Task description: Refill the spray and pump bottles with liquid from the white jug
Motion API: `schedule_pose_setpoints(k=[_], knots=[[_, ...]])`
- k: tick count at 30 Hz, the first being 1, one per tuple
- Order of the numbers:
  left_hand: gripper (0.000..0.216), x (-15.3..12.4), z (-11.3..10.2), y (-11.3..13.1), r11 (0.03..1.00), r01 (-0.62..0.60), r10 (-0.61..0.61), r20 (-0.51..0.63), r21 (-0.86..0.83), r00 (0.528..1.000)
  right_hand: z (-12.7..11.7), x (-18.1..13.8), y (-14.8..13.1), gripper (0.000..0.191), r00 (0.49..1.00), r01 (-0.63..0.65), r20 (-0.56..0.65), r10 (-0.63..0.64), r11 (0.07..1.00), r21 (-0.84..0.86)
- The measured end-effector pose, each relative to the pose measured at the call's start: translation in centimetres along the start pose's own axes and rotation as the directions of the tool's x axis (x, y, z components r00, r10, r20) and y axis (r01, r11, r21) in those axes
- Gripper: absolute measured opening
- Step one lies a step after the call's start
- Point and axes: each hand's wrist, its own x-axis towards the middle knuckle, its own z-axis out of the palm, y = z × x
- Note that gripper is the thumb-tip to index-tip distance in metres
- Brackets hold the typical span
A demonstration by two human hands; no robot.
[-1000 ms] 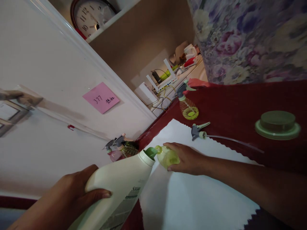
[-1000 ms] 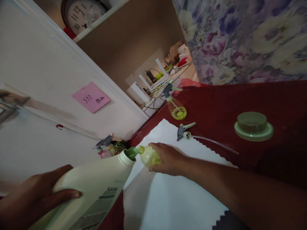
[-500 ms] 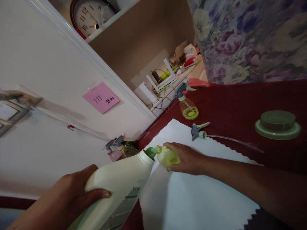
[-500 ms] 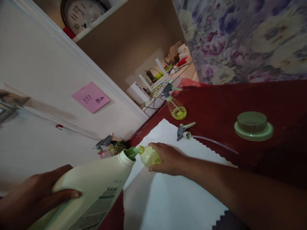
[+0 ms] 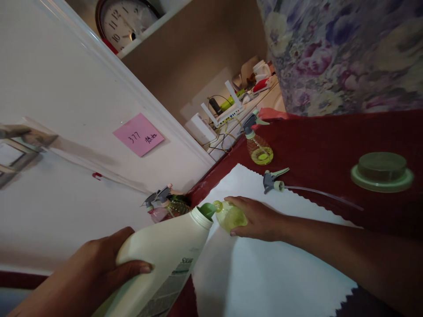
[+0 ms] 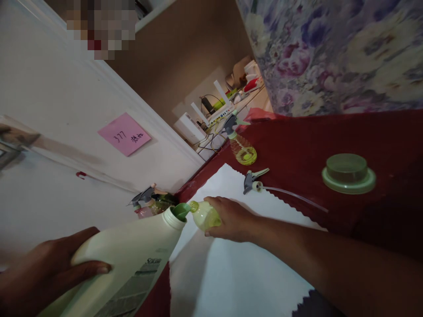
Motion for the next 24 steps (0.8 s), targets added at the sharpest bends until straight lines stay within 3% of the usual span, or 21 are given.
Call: schedule_pose_setpoints(k=[4,19,24], knots=[[0.041,0.09,0.12,-0.27,1.0,0.017,-0.017,-0.009,0.011,1.0,0.02,0.06,0.0,0.081,1.0,-0.002,0.001,0.002,1.0,0.002],[0.028,0.0,-0.03,-0.47,1.0,0.009,-0.009,-0.001,0.003,1.0,0.16,-0.01,0.4,0.082,1.0,0.004,-0.01,-0.004,1.0,0.012],[0.038,0.09,0.17,-0.14,1.0,0.016,-0.016,-0.001,0.001,1.0,0.09,0.06,0.27,0.082,1.0,-0.003,-0.005,0.003,1.0,0.011]])
